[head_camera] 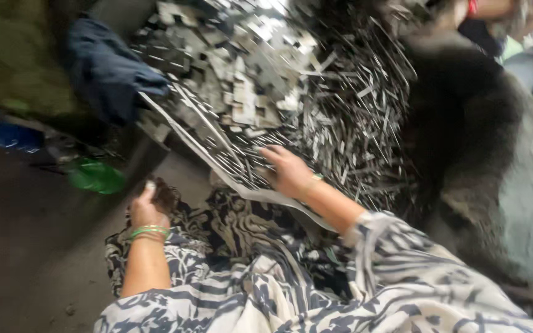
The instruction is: The person sits on the floor and sorts small metal brackets and rods from a large bin, separating them by hand into different piles. The person repeatedly picks up mixed parts, separates the brackets from the rods, and places them into distinct sections of the bin.
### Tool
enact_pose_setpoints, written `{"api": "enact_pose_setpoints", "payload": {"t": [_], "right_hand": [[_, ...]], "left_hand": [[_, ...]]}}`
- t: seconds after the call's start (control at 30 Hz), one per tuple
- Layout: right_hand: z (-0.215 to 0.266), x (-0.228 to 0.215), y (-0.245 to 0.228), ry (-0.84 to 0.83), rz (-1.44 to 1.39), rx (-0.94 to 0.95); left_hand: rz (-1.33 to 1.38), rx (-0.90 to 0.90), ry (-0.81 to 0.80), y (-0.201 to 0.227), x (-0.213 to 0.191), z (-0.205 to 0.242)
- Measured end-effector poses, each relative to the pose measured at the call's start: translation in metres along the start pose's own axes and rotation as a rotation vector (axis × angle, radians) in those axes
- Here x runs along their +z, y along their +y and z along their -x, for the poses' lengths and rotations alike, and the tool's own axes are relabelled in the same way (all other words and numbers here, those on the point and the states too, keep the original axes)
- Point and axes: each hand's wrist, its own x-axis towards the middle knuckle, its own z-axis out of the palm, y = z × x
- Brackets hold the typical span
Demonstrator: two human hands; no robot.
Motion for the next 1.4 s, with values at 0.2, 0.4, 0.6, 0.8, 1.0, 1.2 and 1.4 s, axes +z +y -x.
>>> {"api": "enact_pose_setpoints", "payload": {"t": [0.2,0.4,0.6,0.8,1.0,1.2,1.4], "right_hand": [[-0.102,0.076,-0.022,-0.129,0.167,-0.015],[-0.105,0.067,-0.029,-0.036,0.223,0.067],[-0.105,0.028,-0.065,0.014,0.343,0.021],[-0.060,-0.033,-0.058,0.211,0.264,0.024],[0.030,-0.080,0.004,0.078,0.213,0.247],[0.076,-0.086,-0.015,0.009,0.247,0.103],[0.027,-0.079,-0.065,-0.199,0.462,0.262]], "left_hand": [[0.033,0.036,0.002,0.003,0.013,0.009],[0.101,0.069,-0.006,-0.001,0.017,0.005],[0.102,0.010,0.006,-0.003,0.023,0.006],[0.182,-0.007,-0.053,0.004,0.011,0.009],[0.072,-0.008,0.023,0.002,0.011,0.002],[0.070,-0.041,-0.041,-0.002,0.003,-0.006],[0.136,-0.078,-0.125,0.001,-0.004,-0.012]]}}
